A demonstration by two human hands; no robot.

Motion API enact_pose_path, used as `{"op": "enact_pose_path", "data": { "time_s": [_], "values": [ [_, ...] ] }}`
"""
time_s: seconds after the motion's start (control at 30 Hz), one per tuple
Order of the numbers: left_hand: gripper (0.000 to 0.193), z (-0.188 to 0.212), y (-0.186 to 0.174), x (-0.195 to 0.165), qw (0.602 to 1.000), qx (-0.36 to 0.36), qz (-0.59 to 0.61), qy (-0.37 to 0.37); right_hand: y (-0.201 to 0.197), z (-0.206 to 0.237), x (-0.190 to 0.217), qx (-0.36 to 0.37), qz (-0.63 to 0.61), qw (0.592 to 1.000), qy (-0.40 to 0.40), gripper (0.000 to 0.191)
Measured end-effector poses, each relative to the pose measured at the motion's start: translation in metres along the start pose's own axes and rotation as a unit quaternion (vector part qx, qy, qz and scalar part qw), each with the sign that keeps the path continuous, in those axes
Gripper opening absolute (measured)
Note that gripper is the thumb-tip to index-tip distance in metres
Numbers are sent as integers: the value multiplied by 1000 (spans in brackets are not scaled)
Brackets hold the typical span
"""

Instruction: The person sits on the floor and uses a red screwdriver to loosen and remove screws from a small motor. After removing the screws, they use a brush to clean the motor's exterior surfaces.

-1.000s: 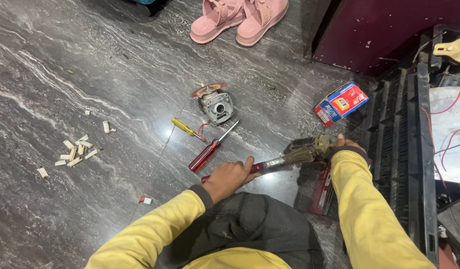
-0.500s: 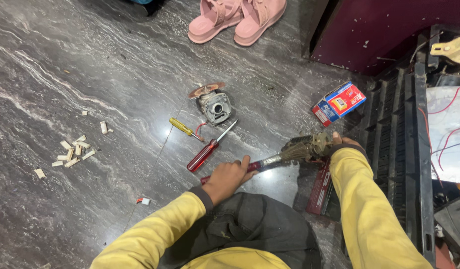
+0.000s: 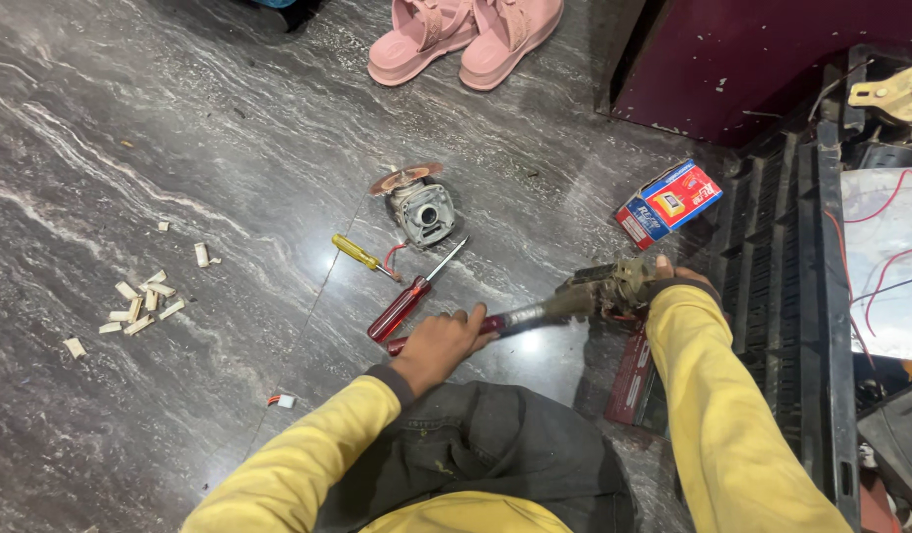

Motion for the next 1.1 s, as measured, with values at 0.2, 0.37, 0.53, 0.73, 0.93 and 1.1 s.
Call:
{"op": "enact_pose_path", "data": {
  "time_s": [0.2,0.37,0.53,0.73,0.93,1.1],
  "values": [
    [43,-10,3,-3,998,21,2,-57,2,-4,-1,-1,15,1000,-24,53],
    [44,-16,-2,-7,993,23,17,-113,1,-7,9,60,155,986,22,61],
    [40,-25,-12,-14,993,-2,74,-95,1,-3,15,113,261,956,66,67],
    [41,-50,-17,-23,989,-18,89,-117,12,-6,-10,31,286,958,-11,62],
    [42,-48,-15,-13,985,18,97,-141,5,-4,-20,41,256,966,-17,56],
    [42,-35,-14,-8,992,49,72,-96,-1,8,-20,76,251,962,-73,52]
  ]
}}
Point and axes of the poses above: each hand's wrist, its own z-axis away from the middle knuckle, its own y-axis out of the palm, x = y × z, the point moved 1 cm from there along -z, towards the middle knuckle, and after that the axes turned 1 degree about y, right-handed, at the moved point
